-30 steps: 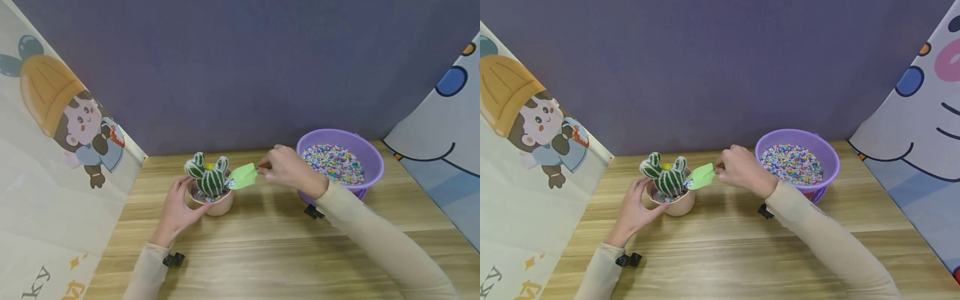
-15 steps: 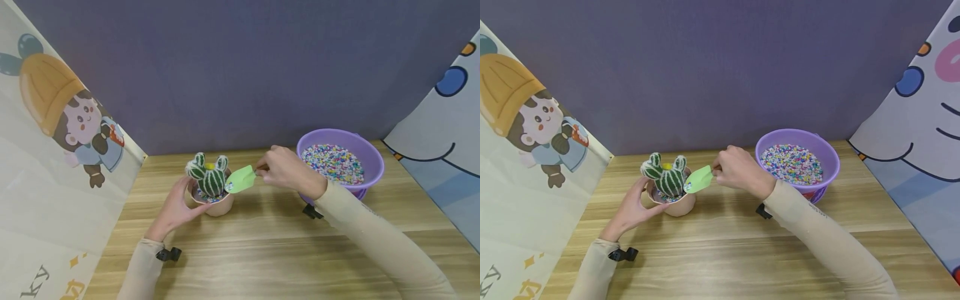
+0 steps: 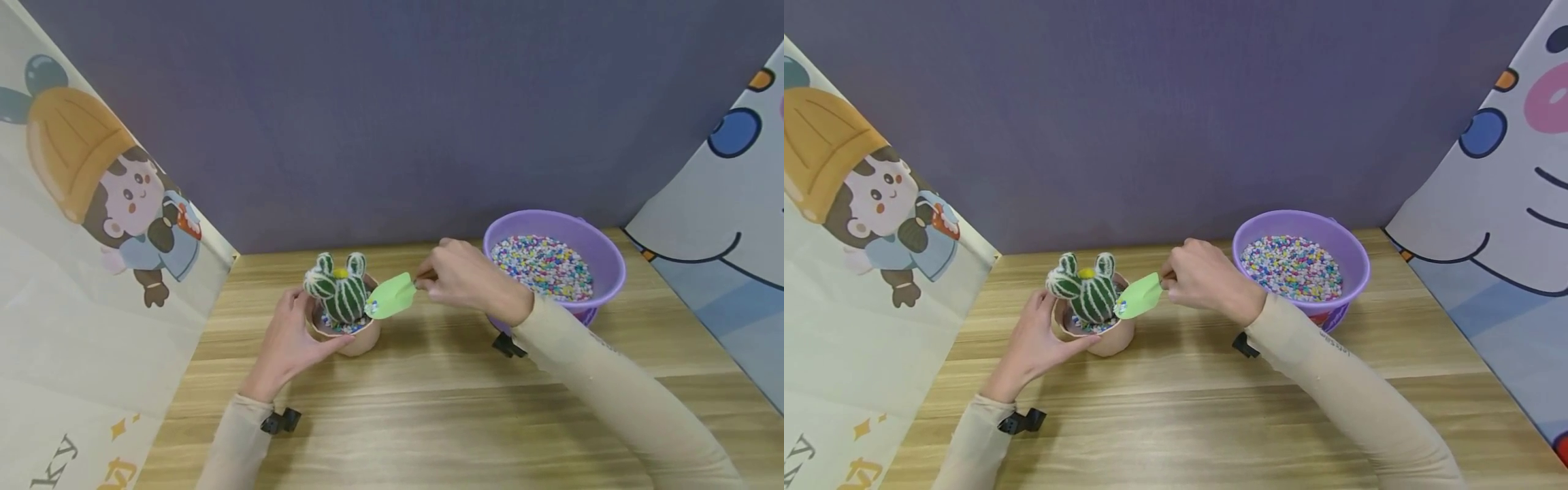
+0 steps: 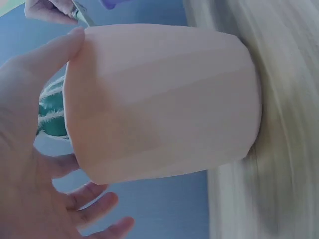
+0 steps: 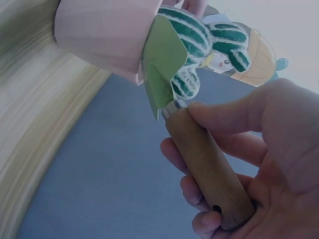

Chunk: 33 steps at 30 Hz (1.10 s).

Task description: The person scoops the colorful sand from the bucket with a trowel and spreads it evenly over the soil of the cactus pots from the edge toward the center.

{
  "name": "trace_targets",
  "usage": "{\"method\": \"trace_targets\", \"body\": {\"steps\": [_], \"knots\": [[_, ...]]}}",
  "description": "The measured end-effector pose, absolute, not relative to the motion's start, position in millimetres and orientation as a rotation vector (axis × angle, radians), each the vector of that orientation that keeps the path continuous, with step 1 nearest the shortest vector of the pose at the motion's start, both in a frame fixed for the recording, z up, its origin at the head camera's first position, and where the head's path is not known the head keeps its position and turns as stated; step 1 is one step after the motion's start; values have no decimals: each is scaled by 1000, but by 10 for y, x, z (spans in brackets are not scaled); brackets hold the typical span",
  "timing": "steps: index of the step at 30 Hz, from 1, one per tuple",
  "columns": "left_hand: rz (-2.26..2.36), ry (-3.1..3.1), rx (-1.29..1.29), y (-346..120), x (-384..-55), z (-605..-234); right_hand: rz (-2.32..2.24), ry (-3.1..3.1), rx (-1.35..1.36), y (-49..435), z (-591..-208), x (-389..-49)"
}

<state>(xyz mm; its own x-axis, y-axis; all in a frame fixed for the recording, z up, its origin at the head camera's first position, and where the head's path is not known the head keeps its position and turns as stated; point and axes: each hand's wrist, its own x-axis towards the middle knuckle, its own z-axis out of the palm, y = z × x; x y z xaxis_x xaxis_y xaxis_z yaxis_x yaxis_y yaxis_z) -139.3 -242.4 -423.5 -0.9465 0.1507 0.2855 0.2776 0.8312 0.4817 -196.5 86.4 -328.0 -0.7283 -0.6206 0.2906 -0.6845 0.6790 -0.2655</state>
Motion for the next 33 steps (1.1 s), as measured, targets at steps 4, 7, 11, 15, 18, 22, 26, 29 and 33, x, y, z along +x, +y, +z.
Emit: {"method": "trace_targets", "body": {"steps": [4,7,11,15,18,22,26,29,33], "knots": [[-902,-2747,-457,-2447,-1438,-4244,545,-2719,1081,854,-3278,-1965],[-997,-2721,-521,-2472,-1459,-4267,539,-2721,1096,851,-3275,-1968],[-979,-2721,-501,-2466,-1453,-4279,539,-2724,1111,845,-3256,-1951],[-905,-2786,-411,-2431,-1415,-4256,552,-2740,1126,834,-3229,-1909],[-870,-2828,-337,-2412,-1388,-4246,554,-2737,1128,830,-3217,-1894],[-862,-2845,-283,-2396,-1372,-4242,551,-2727,1121,837,-3217,-1901],[-857,-2840,-272,-2384,-1364,-4247,556,-2725,1125,858,-3239,-1922],[-863,-2822,-280,-2379,-1368,-4261,565,-2732,1124,875,-3259,-1943],[-874,-2800,-285,-2377,-1377,-4285,576,-2736,1117,901,-3282,-1973]]}}
